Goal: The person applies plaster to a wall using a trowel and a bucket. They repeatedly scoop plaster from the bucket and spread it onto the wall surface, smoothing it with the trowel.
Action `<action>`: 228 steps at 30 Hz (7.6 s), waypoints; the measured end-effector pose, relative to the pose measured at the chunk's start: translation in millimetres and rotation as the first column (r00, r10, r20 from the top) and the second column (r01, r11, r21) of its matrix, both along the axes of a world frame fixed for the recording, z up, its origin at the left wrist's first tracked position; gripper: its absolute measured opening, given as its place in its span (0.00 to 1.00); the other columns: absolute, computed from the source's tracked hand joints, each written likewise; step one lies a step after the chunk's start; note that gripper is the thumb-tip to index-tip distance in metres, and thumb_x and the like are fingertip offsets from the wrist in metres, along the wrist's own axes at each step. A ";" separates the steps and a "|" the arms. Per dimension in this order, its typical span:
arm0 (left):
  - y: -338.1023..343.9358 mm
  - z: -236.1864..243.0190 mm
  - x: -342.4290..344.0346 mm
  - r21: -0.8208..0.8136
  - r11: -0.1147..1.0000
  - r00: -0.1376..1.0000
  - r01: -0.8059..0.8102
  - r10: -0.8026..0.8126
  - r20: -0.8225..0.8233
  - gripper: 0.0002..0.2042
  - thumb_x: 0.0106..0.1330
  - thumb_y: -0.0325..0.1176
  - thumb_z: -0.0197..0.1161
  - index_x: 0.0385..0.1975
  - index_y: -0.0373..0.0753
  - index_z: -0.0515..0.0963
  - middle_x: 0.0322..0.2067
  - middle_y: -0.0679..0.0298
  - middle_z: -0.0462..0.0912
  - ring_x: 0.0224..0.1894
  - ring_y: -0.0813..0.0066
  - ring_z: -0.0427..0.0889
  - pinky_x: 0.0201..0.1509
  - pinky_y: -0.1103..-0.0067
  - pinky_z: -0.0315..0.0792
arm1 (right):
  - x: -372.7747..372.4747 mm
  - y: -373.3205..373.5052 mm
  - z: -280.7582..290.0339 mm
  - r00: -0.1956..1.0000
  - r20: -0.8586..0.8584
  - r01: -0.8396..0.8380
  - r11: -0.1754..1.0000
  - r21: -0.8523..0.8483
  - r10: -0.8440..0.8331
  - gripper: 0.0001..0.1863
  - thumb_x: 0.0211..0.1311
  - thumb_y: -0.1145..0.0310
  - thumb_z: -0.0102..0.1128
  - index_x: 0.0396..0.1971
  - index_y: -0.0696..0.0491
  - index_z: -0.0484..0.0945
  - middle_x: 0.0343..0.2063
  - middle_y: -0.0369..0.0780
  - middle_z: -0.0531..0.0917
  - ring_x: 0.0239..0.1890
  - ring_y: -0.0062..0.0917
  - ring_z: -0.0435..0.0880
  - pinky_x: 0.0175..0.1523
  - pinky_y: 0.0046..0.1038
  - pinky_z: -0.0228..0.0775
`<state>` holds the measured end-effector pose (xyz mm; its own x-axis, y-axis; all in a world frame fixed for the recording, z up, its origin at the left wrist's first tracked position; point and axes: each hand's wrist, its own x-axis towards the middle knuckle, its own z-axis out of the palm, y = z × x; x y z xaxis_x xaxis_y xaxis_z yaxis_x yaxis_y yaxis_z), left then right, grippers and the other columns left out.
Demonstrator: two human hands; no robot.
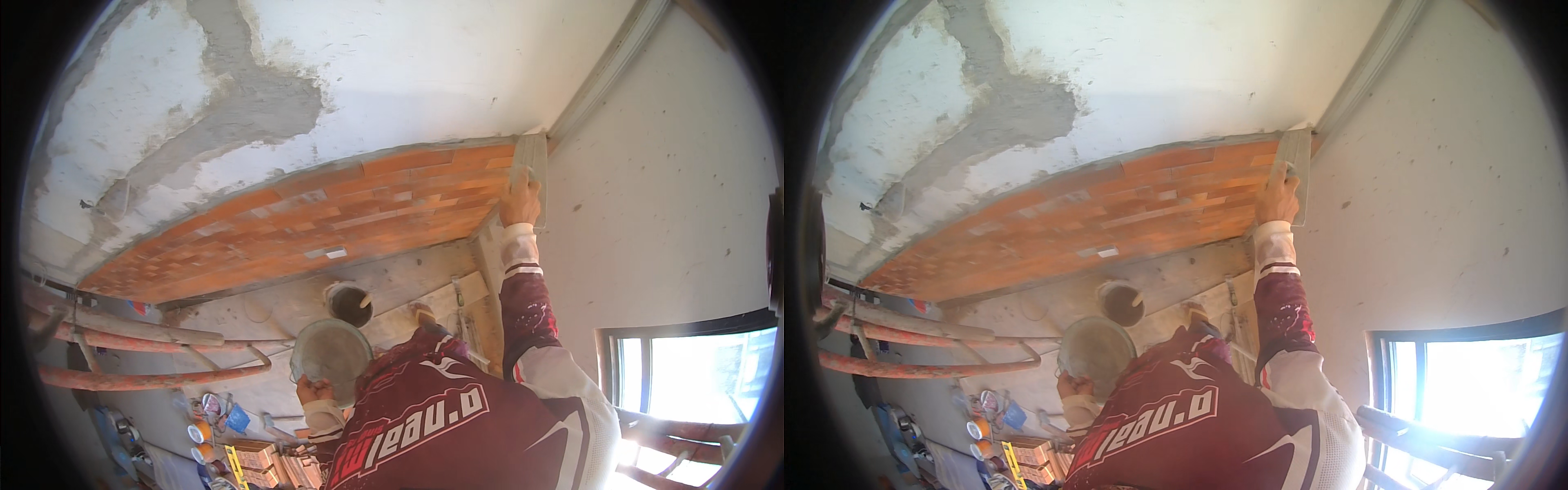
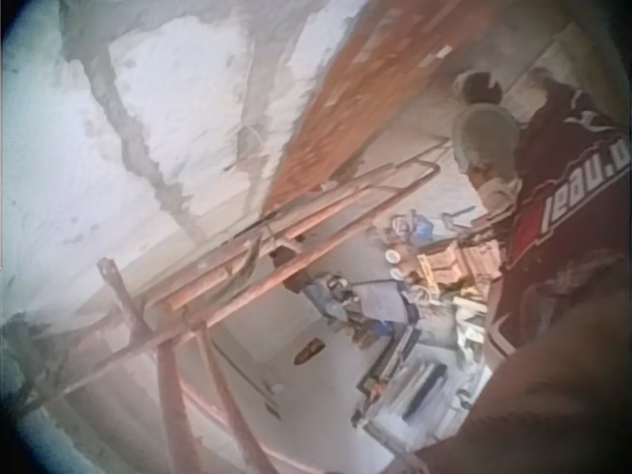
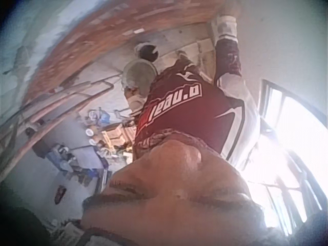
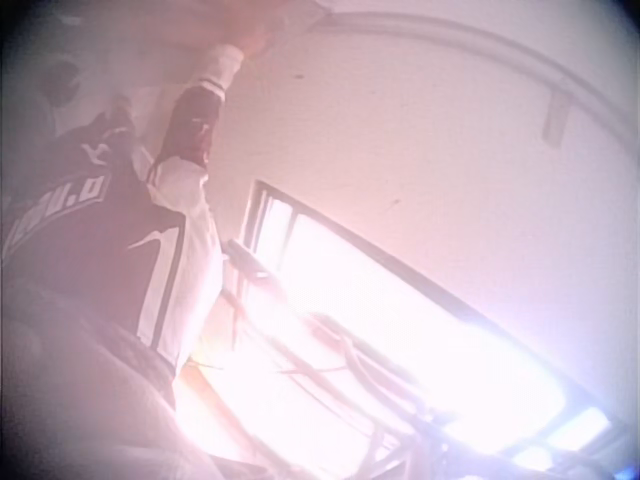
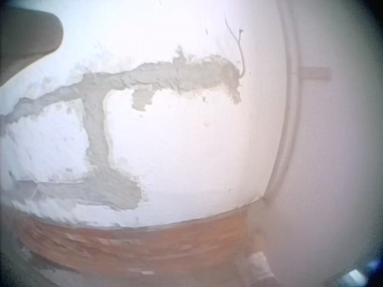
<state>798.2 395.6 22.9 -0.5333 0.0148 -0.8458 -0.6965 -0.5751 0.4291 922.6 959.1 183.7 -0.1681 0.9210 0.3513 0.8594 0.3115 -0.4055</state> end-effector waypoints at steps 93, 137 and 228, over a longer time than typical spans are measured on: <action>112.9 25.2 25.7 0.032 0.961 0.960 0.275 -0.272 -0.068 0.06 0.60 0.32 0.59 0.35 0.44 0.70 0.30 0.72 0.69 0.23 0.79 0.65 0.32 0.76 0.65 | 4.1 -168.9 -98.0 0.197 -0.321 -0.954 0.107 -0.280 0.926 0.17 0.49 0.55 0.64 0.37 0.49 0.81 0.29 0.43 0.81 0.32 0.39 0.80 0.38 0.34 0.73; 140.2 32.2 65.9 -0.058 0.987 0.989 0.148 -0.147 0.013 0.05 0.60 0.34 0.57 0.30 0.46 0.67 0.19 0.71 0.63 0.18 0.76 0.64 0.29 0.72 0.67 | 25.8 212.5 80.3 0.685 -0.614 -0.724 0.457 -0.517 0.391 0.21 0.63 0.56 0.51 0.37 0.61 0.80 0.21 0.33 0.77 0.24 0.15 0.72 0.27 0.17 0.63; 139.7 10.0 41.9 -0.011 0.964 0.962 0.267 -0.267 -0.065 0.07 0.61 0.32 0.56 0.38 0.44 0.71 0.30 0.72 0.70 0.21 0.78 0.65 0.31 0.74 0.66 | 0.9 -132.9 -78.0 0.222 -0.349 -0.906 0.060 -0.419 0.911 0.21 0.50 0.50 0.61 0.41 0.47 0.80 0.38 0.43 0.82 0.42 0.36 0.79 0.47 0.34 0.70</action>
